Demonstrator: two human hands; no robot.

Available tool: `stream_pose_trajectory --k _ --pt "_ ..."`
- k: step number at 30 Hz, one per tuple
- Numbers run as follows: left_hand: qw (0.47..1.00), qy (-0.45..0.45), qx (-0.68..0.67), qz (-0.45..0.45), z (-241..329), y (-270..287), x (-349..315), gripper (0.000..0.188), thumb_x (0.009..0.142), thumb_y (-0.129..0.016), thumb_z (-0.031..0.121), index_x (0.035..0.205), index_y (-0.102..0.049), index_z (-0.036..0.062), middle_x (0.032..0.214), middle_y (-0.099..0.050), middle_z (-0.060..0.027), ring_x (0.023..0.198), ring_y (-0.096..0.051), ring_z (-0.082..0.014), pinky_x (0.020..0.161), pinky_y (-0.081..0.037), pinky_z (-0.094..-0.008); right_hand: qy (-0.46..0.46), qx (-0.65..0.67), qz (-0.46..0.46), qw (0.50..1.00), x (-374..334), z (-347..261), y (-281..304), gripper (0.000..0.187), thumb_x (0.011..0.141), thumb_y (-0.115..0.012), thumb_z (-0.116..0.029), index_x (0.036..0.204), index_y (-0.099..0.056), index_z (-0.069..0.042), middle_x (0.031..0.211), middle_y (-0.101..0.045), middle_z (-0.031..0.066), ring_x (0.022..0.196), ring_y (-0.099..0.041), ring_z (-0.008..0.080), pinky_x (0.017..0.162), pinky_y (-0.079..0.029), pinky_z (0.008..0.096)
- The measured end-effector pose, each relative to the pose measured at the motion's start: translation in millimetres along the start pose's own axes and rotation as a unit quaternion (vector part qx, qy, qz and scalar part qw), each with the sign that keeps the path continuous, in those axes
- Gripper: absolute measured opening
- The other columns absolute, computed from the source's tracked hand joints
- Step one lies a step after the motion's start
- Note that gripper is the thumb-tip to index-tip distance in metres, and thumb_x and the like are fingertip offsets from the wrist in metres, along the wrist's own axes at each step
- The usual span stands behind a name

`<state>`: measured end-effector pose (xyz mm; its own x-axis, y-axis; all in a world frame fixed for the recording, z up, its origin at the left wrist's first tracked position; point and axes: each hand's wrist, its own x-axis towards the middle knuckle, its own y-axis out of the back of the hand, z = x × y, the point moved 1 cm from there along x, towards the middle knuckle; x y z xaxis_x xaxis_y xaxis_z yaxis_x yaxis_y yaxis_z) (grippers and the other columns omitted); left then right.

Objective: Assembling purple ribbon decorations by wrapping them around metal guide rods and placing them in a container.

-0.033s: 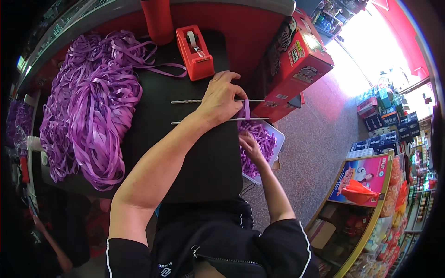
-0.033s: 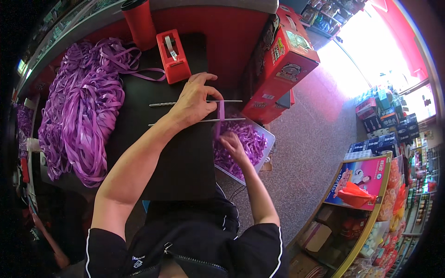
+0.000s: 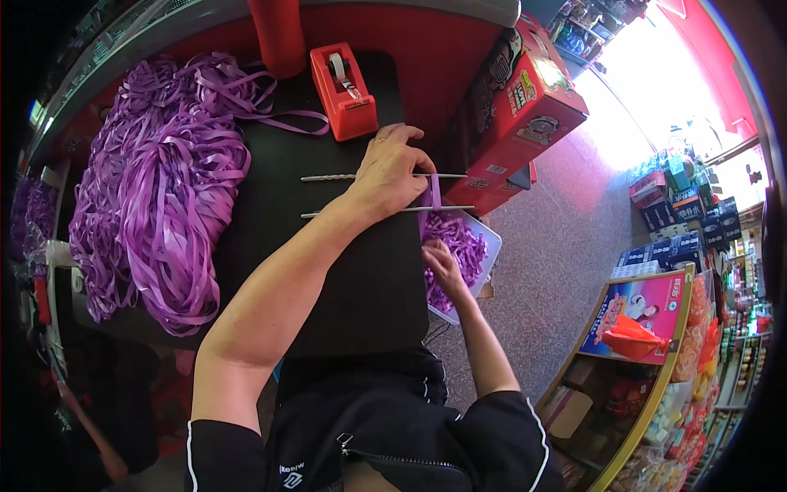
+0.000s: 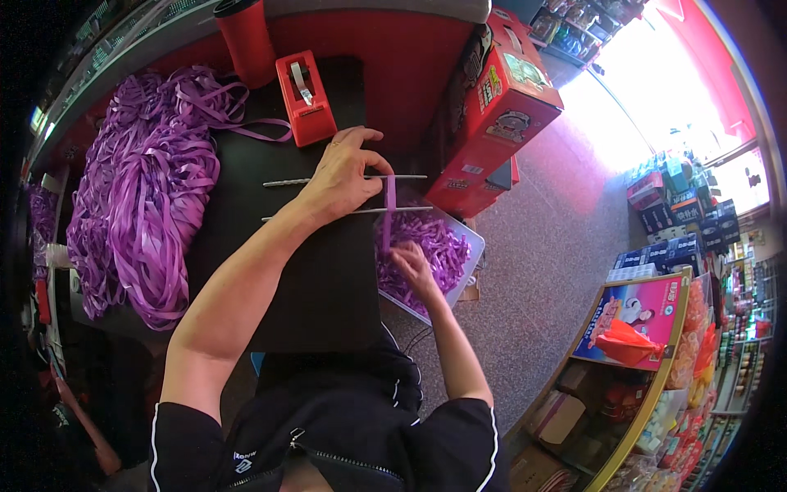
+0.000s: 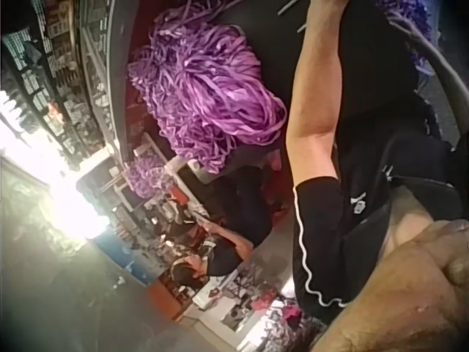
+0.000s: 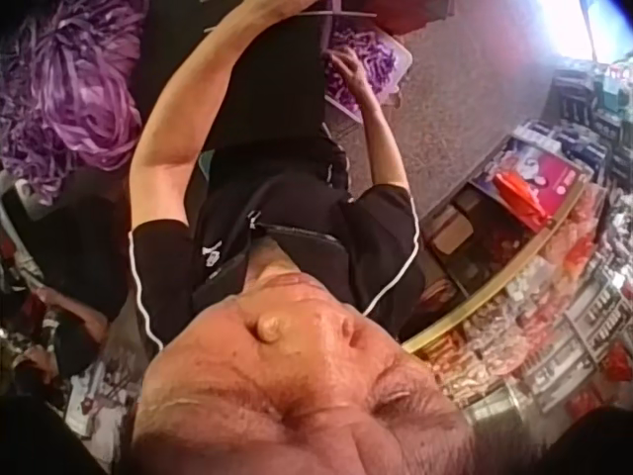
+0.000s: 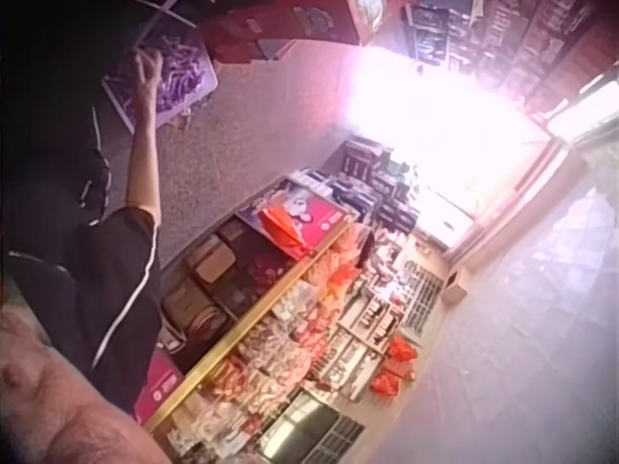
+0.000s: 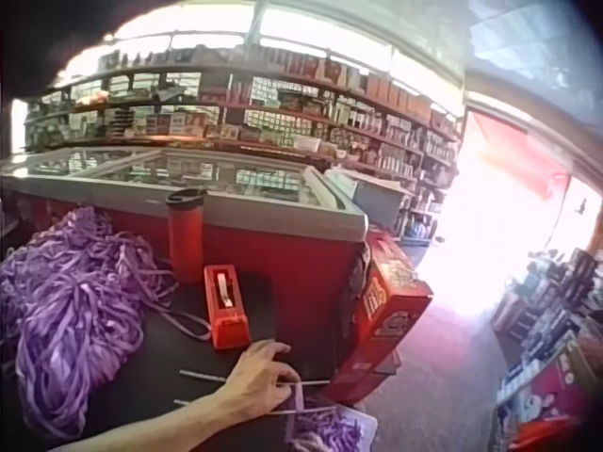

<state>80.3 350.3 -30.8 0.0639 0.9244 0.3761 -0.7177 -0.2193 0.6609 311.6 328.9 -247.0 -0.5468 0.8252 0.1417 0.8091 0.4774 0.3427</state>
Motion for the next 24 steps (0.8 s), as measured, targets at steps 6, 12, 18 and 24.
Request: stream_pose_trajectory --k 6,12,18,24 --pt "1.000 -0.008 0.016 0.004 -6 1 -2 0.017 0.068 -0.067 0.008 0.083 -0.074 0.0101 0.130 -0.053 -0.0121 0.128 -0.041 -0.0306 0.106 -0.035 -0.0393 0.002 0.031 0.049 0.998 -77 -92 1 0.024 0.088 -0.064 -0.019 0.104 -0.068 -0.002 0.101 -0.055 0.0080 0.102 -0.050 0.0227 0.093 -0.036 0.0347" --pt "1.000 -0.008 0.014 -0.001 -7 0 -1 0.017 0.068 -0.067 0.009 0.084 -0.075 0.0114 0.131 -0.052 -0.0119 0.128 -0.041 -0.0303 0.107 -0.034 -0.0394 0.075 -0.025 0.101 0.992 -84 -155 12 0.026 0.087 -0.065 -0.025 0.102 -0.071 -0.005 0.098 -0.052 0.0064 0.095 -0.048 0.0198 0.086 -0.038 0.0325" --pt "1.000 -0.003 0.021 -0.006 -9 0 -1 0.017 0.069 -0.067 0.012 0.085 -0.075 0.0120 0.131 -0.052 -0.0121 0.128 -0.041 -0.0302 0.107 -0.033 -0.0397 0.154 -0.073 0.118 0.978 -69 -198 17 0.030 0.086 -0.065 -0.032 0.093 -0.072 -0.004 0.100 -0.061 0.0094 0.094 -0.050 0.0210 0.085 -0.039 0.0338" --pt "1.000 -0.005 0.023 -0.010 -9 -1 -3 0.018 0.069 -0.067 0.014 0.086 -0.075 0.0127 0.132 -0.051 -0.0122 0.129 -0.039 -0.0299 0.108 -0.031 -0.0392 0.163 -0.064 0.104 0.979 -60 -204 17 0.025 0.083 -0.069 -0.026 0.088 -0.070 -0.001 0.096 -0.068 0.0115 0.087 -0.057 0.0237 0.082 -0.042 0.0345"
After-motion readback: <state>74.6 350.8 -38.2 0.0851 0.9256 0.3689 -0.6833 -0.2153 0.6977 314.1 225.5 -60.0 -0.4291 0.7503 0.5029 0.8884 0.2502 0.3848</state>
